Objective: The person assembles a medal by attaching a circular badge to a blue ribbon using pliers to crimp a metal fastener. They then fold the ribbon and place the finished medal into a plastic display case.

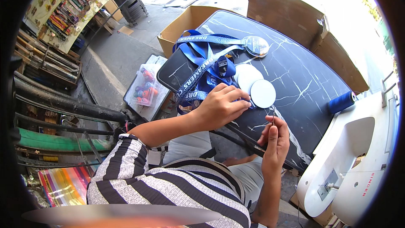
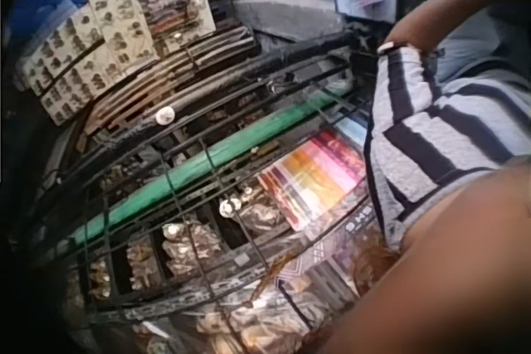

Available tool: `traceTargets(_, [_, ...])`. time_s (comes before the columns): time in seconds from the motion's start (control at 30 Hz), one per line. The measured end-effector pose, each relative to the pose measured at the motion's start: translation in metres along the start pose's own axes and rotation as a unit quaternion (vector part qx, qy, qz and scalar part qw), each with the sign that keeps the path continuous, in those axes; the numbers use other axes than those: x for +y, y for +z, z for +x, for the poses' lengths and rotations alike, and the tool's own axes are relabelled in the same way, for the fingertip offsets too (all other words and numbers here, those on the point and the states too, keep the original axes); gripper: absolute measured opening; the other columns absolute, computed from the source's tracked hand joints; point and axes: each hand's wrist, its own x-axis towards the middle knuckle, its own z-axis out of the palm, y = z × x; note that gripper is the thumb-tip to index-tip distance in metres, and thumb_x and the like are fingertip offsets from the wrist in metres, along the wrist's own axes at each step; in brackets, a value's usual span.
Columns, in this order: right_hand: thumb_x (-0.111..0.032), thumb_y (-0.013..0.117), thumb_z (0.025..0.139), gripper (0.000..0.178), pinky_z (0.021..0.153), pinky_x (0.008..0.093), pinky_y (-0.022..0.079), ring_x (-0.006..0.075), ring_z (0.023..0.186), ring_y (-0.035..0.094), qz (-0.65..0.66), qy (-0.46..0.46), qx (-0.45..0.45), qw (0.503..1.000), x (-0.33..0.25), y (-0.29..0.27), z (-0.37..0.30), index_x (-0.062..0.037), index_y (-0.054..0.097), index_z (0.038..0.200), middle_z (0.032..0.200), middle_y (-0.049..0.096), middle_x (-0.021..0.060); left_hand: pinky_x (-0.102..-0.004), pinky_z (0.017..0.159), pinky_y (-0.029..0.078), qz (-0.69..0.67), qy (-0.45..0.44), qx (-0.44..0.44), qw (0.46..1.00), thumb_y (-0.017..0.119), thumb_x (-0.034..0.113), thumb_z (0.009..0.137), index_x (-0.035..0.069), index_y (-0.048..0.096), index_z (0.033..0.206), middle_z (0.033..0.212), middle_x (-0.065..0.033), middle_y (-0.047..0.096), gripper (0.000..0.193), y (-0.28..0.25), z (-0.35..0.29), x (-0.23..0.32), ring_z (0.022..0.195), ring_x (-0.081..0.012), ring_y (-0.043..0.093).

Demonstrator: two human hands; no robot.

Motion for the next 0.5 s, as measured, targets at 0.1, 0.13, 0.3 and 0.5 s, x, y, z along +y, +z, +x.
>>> traceTargets(0.1, [-0.035, 0.046, 0.110, 0.039, 0.054, 0.0152, 0.032, 0.0008, 0.061, 0.042, 0.063, 0.038, -0.027, 0.997, -0.004, 0.000, -0.009, -0.0014, 0.053, 0.128, 0.080, 0.051, -0.0021, -0.0369, 0.083, 0.045, -0.035, -0.019, 0.016, 0.999, 0.070, 0.014, 0.088, 0.007, 0.070, 0.091, 0.102, -0.0054, 0.067, 0.008, -0.005, 0.003, 0.004, 0.095, -0.0220, 0.064])
traceTargets(0.13, [-0.034, 0.046, 0.110, 0.040, 0.055, 0.0149, 0.031, 0.0003, 0.062, 0.041, 0.066, 0.043, -0.047, 0.996, -0.005, 0.000, -0.010, -0.0018, 0.051, 0.132, 0.079, 0.050, -0.0026, -0.0368, 0.083, 0.045, -0.047, -0.030, 0.019, 0.998, 0.070, 0.014, 0.088, 0.007, 0.069, 0.092, 0.102, -0.0056, 0.067, 0.008, -0.006, 0.004, 0.006, 0.094, -0.0223, 0.064])
traceTargets(0.3, [-0.033, 0.046, 0.110, 0.041, 0.055, 0.0147, 0.032, 0.0008, 0.063, 0.042, 0.096, 0.091, -0.070, 0.989, -0.011, 0.013, -0.019, -0.0021, 0.051, 0.135, 0.080, 0.049, -0.0028, -0.0370, 0.080, 0.044, -0.061, -0.056, 0.026, 0.996, 0.069, 0.014, 0.089, 0.006, 0.067, 0.097, 0.099, -0.0064, 0.066, 0.011, -0.011, 0.002, 0.007, 0.092, -0.0239, 0.063])
traceTargets(0.5, [-0.030, 0.044, 0.110, 0.037, 0.067, 0.0203, 0.045, 0.0089, 0.072, 0.055, 0.250, 0.137, -0.111, 0.952, -0.007, 0.042, -0.035, -0.0029, 0.044, 0.136, 0.088, 0.054, 0.0034, -0.0408, 0.087, 0.048, -0.101, -0.017, -0.049, 0.994, 0.071, 0.009, 0.087, 0.003, 0.065, 0.101, 0.104, -0.0107, 0.065, 0.017, -0.012, -0.003, 0.001, 0.099, -0.0292, 0.063])
